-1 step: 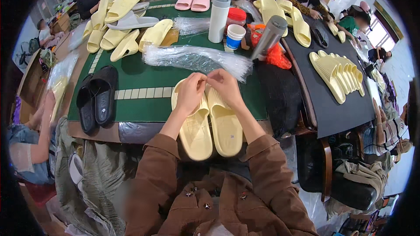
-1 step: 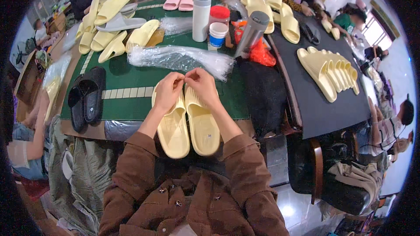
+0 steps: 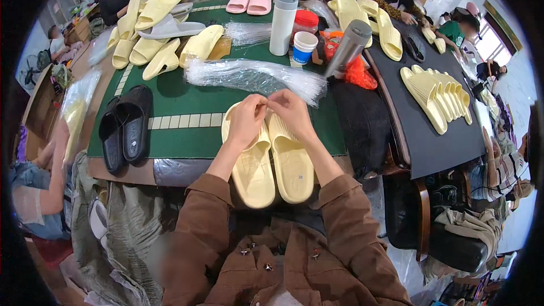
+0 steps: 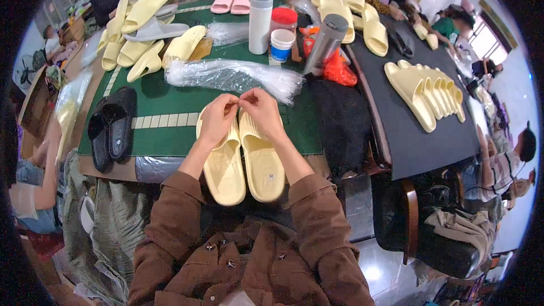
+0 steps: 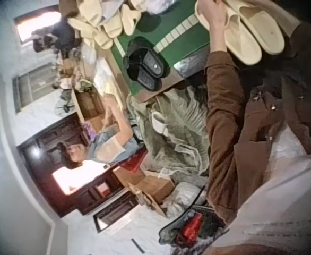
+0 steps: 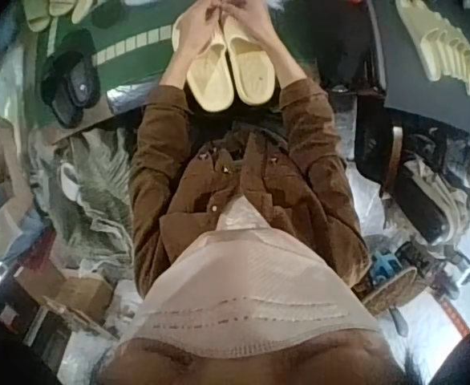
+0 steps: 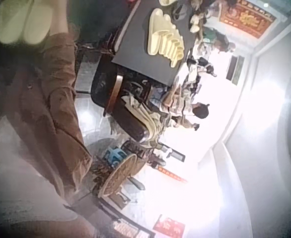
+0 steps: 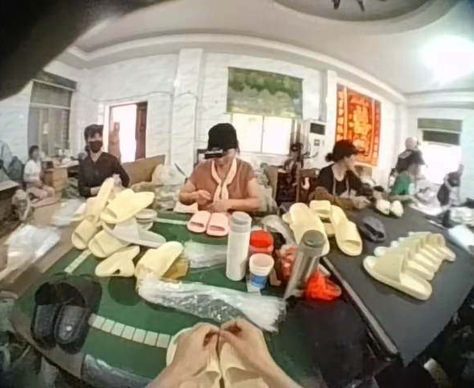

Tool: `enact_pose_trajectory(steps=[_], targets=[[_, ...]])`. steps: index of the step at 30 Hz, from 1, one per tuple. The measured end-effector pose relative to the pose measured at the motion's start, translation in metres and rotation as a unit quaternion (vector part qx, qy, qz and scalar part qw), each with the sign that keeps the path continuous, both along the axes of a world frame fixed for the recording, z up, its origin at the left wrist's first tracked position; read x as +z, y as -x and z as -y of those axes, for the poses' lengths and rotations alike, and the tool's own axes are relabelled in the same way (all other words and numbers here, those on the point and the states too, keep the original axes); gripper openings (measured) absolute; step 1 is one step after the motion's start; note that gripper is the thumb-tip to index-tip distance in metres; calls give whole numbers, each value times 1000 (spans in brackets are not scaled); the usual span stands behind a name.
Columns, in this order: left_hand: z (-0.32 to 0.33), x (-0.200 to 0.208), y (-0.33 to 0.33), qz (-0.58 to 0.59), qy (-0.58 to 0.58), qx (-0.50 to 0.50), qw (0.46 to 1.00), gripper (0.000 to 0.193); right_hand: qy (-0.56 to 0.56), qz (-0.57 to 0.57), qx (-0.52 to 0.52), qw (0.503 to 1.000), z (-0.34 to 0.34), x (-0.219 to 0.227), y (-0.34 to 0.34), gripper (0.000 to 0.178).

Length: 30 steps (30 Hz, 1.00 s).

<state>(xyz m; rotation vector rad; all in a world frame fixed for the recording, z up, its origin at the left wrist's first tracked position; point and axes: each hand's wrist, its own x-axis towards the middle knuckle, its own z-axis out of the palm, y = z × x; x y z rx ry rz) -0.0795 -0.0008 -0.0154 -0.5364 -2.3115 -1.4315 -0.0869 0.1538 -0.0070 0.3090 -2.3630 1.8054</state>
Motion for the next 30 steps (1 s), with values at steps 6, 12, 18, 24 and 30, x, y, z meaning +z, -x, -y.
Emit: enact_pose_trajectory(steps=[6, 12, 18, 24, 30], targets=[[-5, -3, 5, -39, 57, 51, 996, 8, 52, -95, -115, 987, -11, -1, 5, 14], [-1, -8, 10, -59, 71, 79, 993, 9, 624, 46, 24, 779, -64, 18, 10, 5], [8, -8, 8, -32, 78, 77, 993, 9, 530, -86, -30, 843, -183, 67, -12, 8], [-2, 0, 4, -9, 68, 64, 996, 8, -16, -177, -465, 868, -327, 88, -41, 21], [-2, -2, 6, -20, 79, 59, 995, 6, -386, -14, -560, 733, -396, 81, -39, 35]])
